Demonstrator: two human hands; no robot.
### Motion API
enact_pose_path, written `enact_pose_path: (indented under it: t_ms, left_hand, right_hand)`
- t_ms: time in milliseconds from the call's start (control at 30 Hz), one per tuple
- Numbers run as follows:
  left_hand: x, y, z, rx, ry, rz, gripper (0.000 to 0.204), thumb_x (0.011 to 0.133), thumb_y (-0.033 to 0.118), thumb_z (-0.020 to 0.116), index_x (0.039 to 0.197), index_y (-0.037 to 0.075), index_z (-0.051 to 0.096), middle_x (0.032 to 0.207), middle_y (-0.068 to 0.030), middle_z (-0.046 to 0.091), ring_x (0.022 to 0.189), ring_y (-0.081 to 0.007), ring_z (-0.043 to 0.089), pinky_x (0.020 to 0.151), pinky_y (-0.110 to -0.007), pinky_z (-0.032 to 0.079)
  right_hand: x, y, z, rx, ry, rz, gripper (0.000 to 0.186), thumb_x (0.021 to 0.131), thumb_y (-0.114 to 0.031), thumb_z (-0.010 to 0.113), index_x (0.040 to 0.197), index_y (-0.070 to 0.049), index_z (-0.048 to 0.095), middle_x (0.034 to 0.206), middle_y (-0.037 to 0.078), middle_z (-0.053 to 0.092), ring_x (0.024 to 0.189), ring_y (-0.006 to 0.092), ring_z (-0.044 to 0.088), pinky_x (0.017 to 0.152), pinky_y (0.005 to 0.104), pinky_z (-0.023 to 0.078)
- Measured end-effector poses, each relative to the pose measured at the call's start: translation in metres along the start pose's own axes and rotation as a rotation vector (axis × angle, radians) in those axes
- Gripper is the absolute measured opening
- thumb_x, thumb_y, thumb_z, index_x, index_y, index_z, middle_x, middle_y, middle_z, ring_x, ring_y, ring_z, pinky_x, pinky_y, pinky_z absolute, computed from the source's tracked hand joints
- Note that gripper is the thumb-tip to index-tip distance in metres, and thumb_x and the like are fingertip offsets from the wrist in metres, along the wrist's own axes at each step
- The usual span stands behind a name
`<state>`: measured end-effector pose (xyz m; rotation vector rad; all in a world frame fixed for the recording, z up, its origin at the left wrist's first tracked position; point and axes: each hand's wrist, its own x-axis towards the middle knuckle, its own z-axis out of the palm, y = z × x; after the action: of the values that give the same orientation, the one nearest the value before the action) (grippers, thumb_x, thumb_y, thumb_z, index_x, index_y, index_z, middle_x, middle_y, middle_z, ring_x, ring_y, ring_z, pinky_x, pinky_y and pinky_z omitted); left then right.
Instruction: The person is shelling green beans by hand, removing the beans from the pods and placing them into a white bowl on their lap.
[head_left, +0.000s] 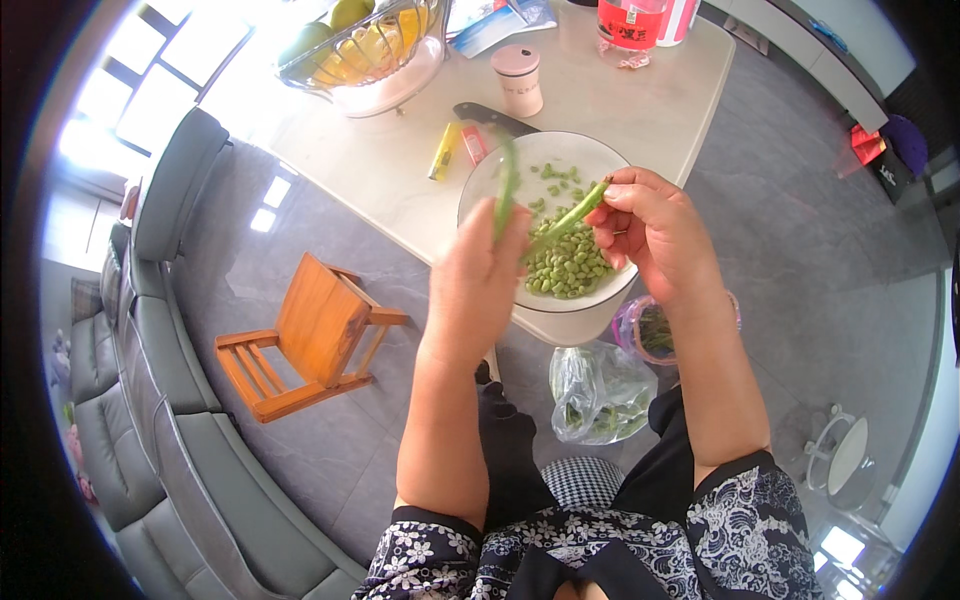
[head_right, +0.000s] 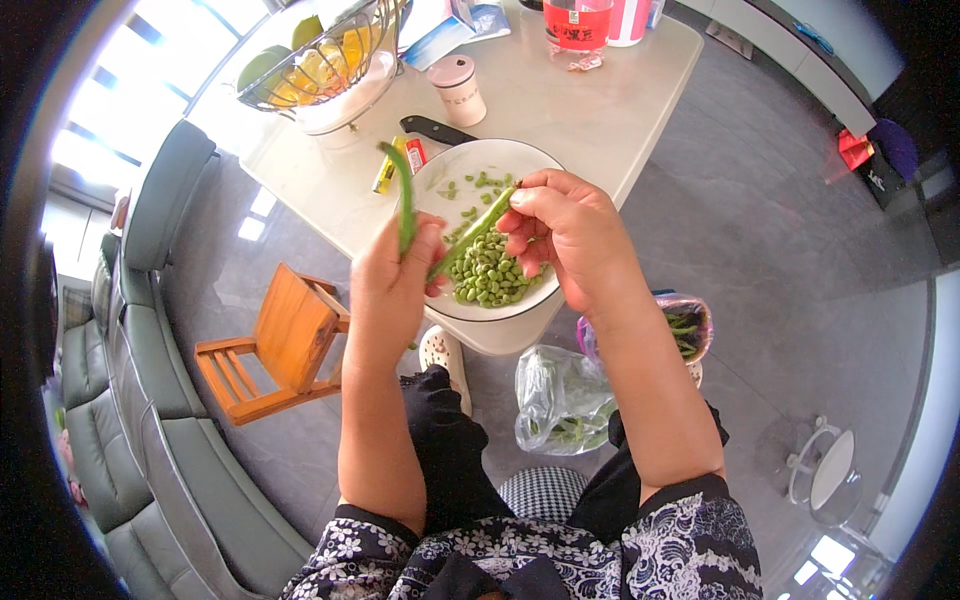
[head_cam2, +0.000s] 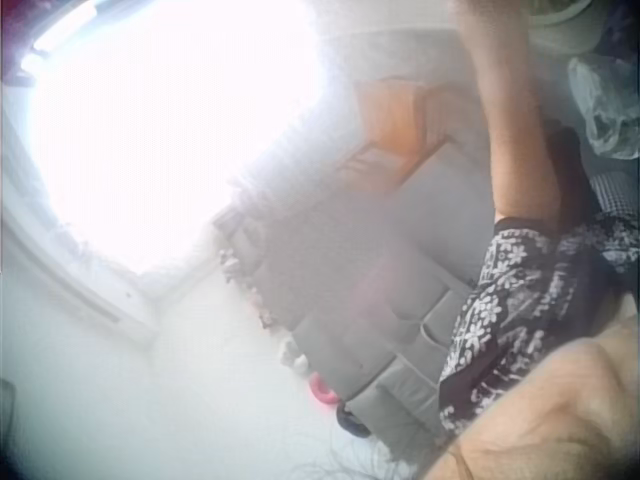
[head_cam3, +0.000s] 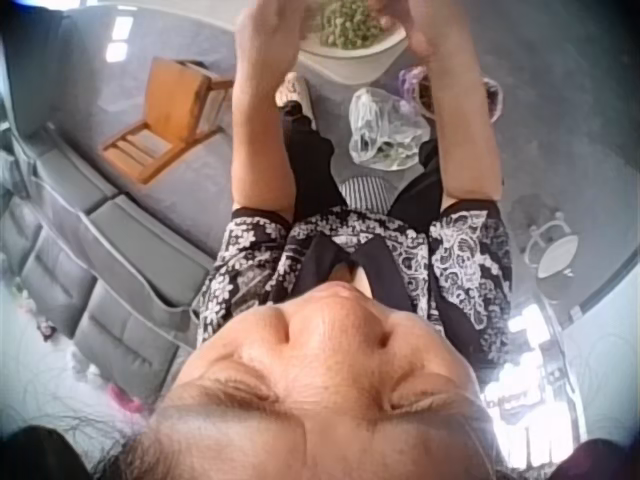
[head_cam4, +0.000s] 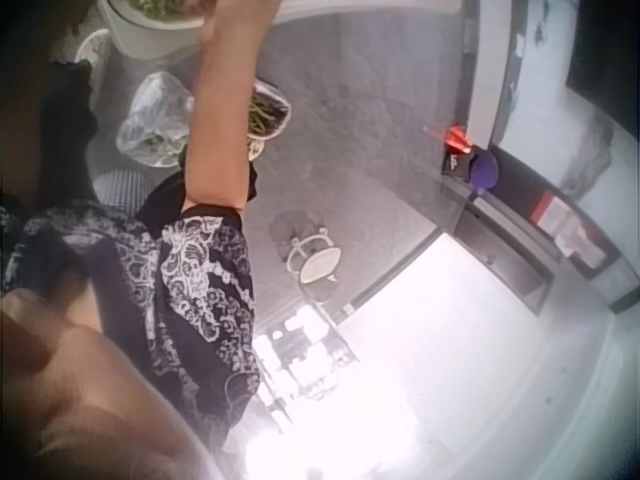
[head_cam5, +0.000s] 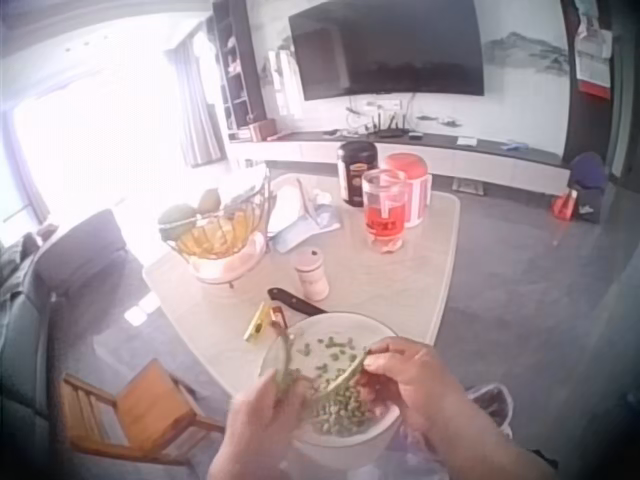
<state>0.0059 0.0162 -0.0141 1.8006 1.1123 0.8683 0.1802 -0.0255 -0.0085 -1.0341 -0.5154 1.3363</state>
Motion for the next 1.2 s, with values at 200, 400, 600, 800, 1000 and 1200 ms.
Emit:
enact_pose_path:
  t_ms: [200,400,600,800,1000,1200]
  left_hand:
    - [0.004,-0.006,-0.017,0.238,0.275,0.056,0.017,0.09,0.016,0.051,0.095,0.001,0.057,0.07,-0.0145,0.058,0.062,-0.0287,0.057,0.058,-0.035,0.044]
    - [-0.003,0.009,0.005,-0.095,0.022,-0.032,0.016,0.081,0.012,0.064,0.093,0.001,0.062,0.075,-0.0042,0.058,0.064,-0.0106,0.051,0.059,-0.024,0.041]
    - [0.001,0.013,0.011,-0.099,0.005,-0.007,0.013,0.076,0.007,0.069,0.087,0.001,0.064,0.071,-0.001,0.057,0.065,-0.0079,0.052,0.057,-0.023,0.042]
    - [0.003,0.007,0.02,0.147,0.14,0.387,0.01,0.072,0.005,0.065,0.081,0.004,0.063,0.073,-0.0111,0.057,0.063,-0.0288,0.059,0.056,-0.034,0.047]
    - [0.002,0.008,0.016,0.161,0.051,0.44,0.01,0.07,0.004,0.065,0.079,0.004,0.062,0.074,-0.0105,0.057,0.063,-0.0284,0.059,0.056,-0.036,0.046]
    - [0.005,0.005,0.018,0.138,0.088,0.404,0.009,0.07,0.003,0.064,0.078,0.003,0.062,0.074,-0.0107,0.057,0.063,-0.0289,0.059,0.056,-0.035,0.046]
  right_hand:
    - [-0.001,0.001,0.002,-0.013,-0.002,-0.016,0.01,0.083,-0.011,0.053,0.086,-0.002,0.056,0.07,0.007,0.06,0.056,0.0121,0.056,0.046,0.0245,0.045]
    - [-0.002,0.006,0.005,-0.102,-0.046,0.0,0.01,0.083,-0.011,0.053,0.084,-0.002,0.058,0.07,0.006,0.059,0.056,0.0112,0.056,0.047,0.0242,0.046]
    - [0.0,0.007,0.003,-0.106,-0.098,0.038,0.01,0.084,-0.011,0.054,0.084,-0.003,0.058,0.071,0.006,0.06,0.056,0.0107,0.055,0.046,0.0227,0.045]
    - [0.003,0.004,-0.002,-0.037,-0.153,0.095,0.01,0.084,-0.01,0.054,0.087,-0.001,0.057,0.072,0.006,0.06,0.055,0.0108,0.056,0.046,0.0223,0.046]
    - [0.001,0.002,0.002,-0.064,-0.099,0.091,0.008,0.081,-0.004,0.054,0.087,-0.001,0.057,0.072,0.006,0.059,0.056,0.0111,0.057,0.046,0.0226,0.046]
    - [0.003,0.007,0.003,-0.209,-0.098,0.026,0.01,0.077,-0.003,0.058,0.087,-0.003,0.058,0.07,0.002,0.058,0.053,0.0077,0.052,0.044,0.0193,0.042]
